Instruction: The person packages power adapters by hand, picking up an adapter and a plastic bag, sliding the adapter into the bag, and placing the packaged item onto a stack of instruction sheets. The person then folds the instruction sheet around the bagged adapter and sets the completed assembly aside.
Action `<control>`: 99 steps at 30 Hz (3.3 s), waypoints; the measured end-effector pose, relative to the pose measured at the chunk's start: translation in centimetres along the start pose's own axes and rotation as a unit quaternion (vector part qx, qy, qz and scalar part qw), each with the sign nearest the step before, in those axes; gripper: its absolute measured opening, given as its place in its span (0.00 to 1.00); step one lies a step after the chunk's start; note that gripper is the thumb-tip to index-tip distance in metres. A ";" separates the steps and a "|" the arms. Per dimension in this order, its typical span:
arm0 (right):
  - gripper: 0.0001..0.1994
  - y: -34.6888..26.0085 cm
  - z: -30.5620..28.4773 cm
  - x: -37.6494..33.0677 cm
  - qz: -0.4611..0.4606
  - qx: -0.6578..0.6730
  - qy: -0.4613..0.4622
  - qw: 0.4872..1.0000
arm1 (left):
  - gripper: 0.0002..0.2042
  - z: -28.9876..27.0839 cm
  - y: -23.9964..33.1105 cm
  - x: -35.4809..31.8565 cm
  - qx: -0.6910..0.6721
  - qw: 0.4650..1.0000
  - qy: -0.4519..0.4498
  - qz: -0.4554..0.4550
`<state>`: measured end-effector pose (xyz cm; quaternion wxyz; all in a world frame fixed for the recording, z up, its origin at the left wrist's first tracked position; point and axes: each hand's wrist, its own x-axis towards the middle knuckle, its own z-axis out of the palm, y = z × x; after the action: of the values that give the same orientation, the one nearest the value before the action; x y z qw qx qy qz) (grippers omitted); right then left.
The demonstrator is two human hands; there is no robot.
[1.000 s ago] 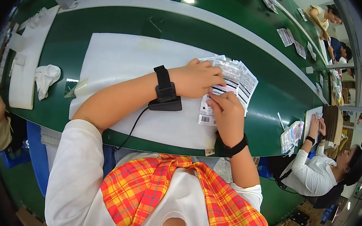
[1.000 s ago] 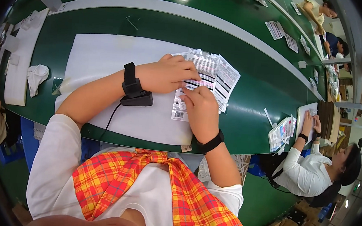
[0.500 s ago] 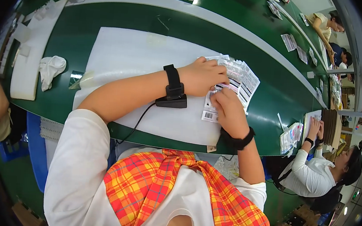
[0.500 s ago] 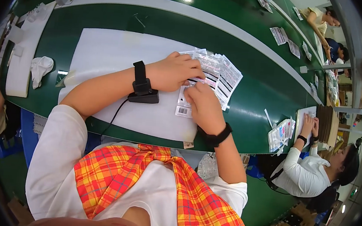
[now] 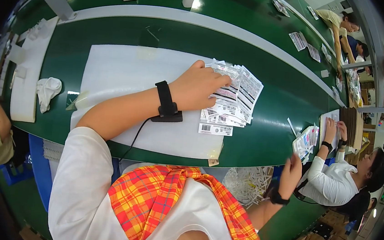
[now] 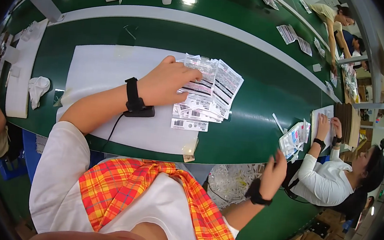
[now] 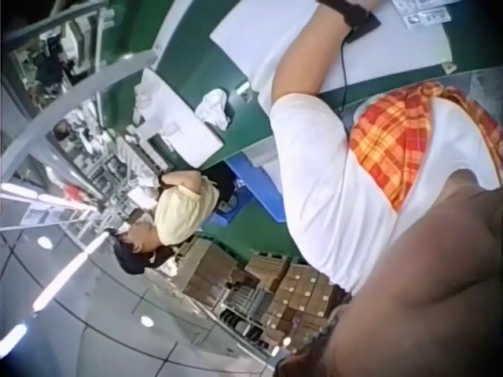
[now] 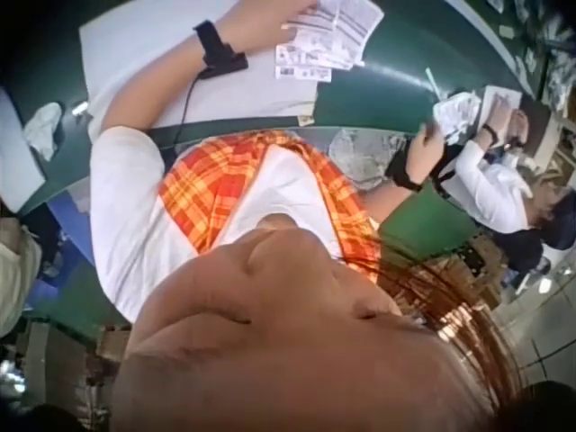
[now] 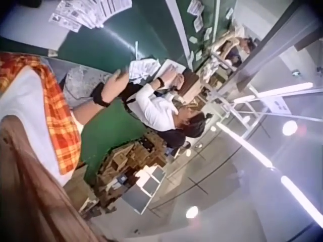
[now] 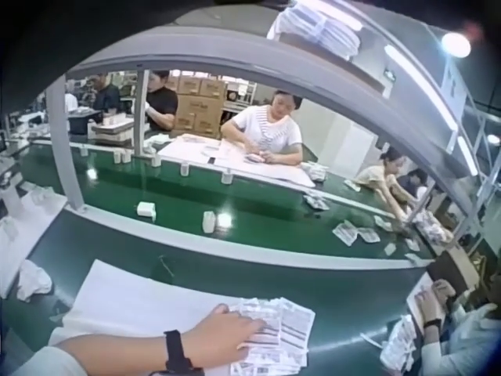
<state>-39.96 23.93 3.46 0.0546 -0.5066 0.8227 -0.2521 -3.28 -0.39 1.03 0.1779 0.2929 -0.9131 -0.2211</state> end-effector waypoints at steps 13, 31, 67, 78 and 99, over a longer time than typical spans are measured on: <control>0.12 -20.4 13.7 15.3 -0.142 0.111 -0.398 0.899 | 0.14 -0.4 -0.7 -0.8 0.110 0.984 0.137 0.009; 0.14 -22.9 12.8 10.2 -0.481 0.001 -0.332 0.812 | 0.17 0.8 -3.1 -0.2 -0.133 0.989 0.058 -0.024; 0.24 -29.6 18.6 20.8 -0.040 0.590 -0.405 0.697 | 0.14 -0.8 -0.4 -1.2 0.073 0.996 0.042 -0.019; 0.30 -22.6 12.3 5.9 -0.348 0.105 -0.210 0.908 | 0.17 -1.0 -1.9 -0.8 0.013 0.994 -0.057 -0.093; 0.06 -24.2 14.7 8.2 -0.183 0.265 -0.250 0.913 | 0.30 -4.1 -3.8 0.5 -0.069 0.994 -0.026 -0.083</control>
<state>-19.27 2.86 3.43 0.3434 -0.6618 0.5779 -0.3318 -0.01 -4.71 2.63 0.1545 0.3486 -0.8726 -0.3051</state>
